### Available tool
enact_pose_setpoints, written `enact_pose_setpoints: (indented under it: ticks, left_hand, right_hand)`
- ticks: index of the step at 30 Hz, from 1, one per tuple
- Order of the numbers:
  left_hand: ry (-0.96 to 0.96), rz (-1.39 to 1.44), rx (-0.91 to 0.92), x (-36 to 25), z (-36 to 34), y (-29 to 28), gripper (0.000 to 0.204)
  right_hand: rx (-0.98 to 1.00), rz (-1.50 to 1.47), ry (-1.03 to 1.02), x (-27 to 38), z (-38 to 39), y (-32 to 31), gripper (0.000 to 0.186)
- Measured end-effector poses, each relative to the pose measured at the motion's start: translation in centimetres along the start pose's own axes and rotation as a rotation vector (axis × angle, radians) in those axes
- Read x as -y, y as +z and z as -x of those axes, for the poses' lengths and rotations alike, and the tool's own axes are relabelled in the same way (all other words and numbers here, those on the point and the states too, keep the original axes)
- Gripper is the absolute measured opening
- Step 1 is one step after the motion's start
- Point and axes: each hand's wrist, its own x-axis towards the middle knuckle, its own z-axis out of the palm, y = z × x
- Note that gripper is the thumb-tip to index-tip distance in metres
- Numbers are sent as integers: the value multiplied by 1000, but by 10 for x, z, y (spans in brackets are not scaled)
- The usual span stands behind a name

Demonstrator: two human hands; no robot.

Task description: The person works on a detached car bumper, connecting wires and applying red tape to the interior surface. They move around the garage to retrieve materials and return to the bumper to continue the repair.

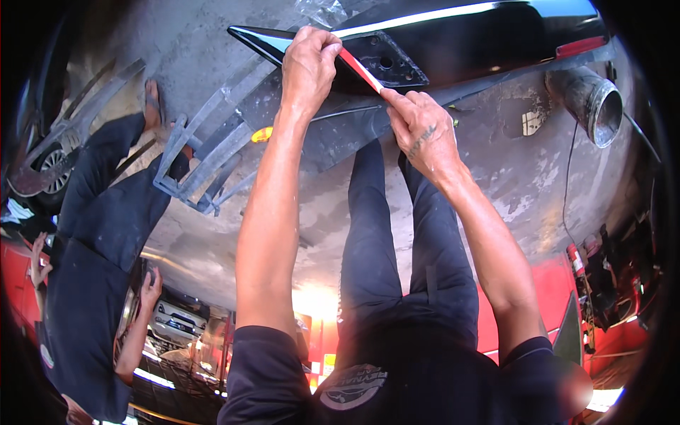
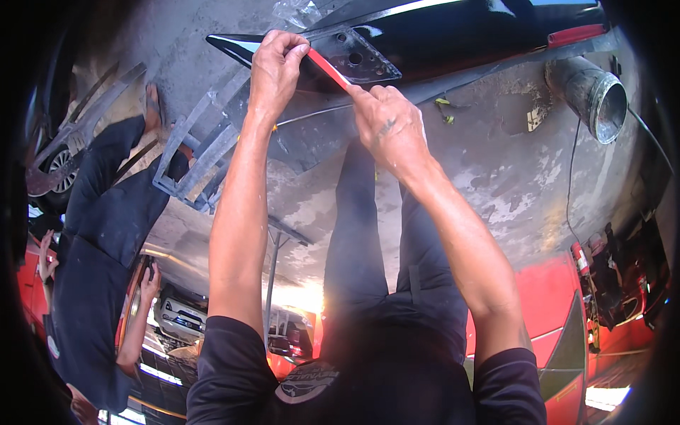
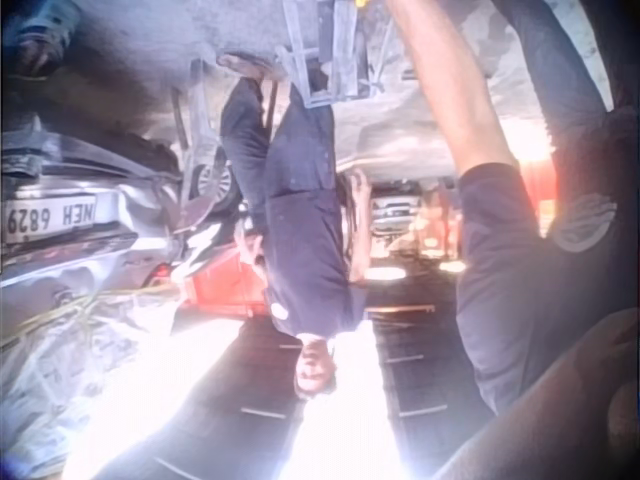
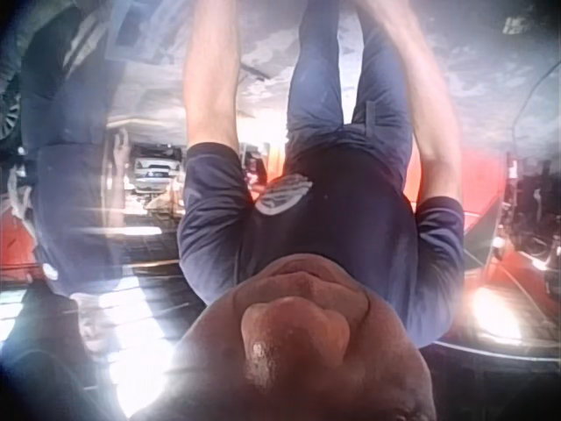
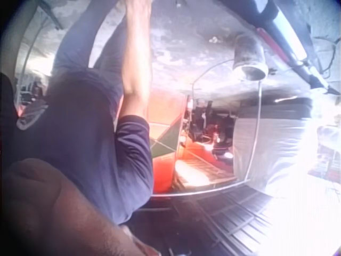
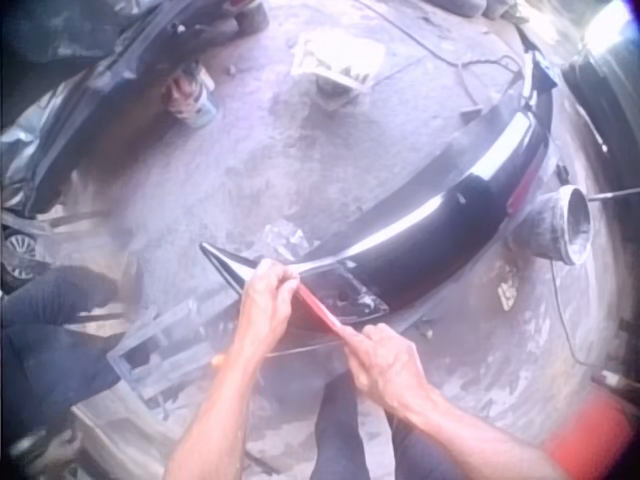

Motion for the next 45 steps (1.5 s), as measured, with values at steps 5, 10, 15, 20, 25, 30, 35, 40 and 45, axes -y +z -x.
enact_pose_setpoints:
  ticks: [5,10,15,20,25,30,35,40,45]
  left_hand:
    - [37,-13,-19,0,0,0,12]
    - [49,-36,-16,-3,0,0,10]
    - [54,-51,-9,-1,1,0,10]
    - [84,-62,-17,-1,0,0,9]
    - [90,-67,-16,-2,-1,1,9]
    - [89,-86,-14,-3,0,1,8]
    - [92,-87,-1,-2,-2,0,8]
    - [69,-74,-2,-3,-1,-2,9]
    - [59,-66,2,-4,-2,-5,9]
  right_hand:
    - [-6,13,-8,0,-1,1,26]
    - [6,8,-8,-3,1,5,26]
    - [27,11,-1,-1,1,4,26]
    - [35,13,-6,-3,0,4,28]
    - [42,9,-11,-6,1,6,29]
    - [59,5,-7,-6,1,6,30]
    - [63,1,-11,-6,1,5,30]
    - [67,0,-6,-5,0,4,29]
    - [111,15,23,-2,-1,0,33]
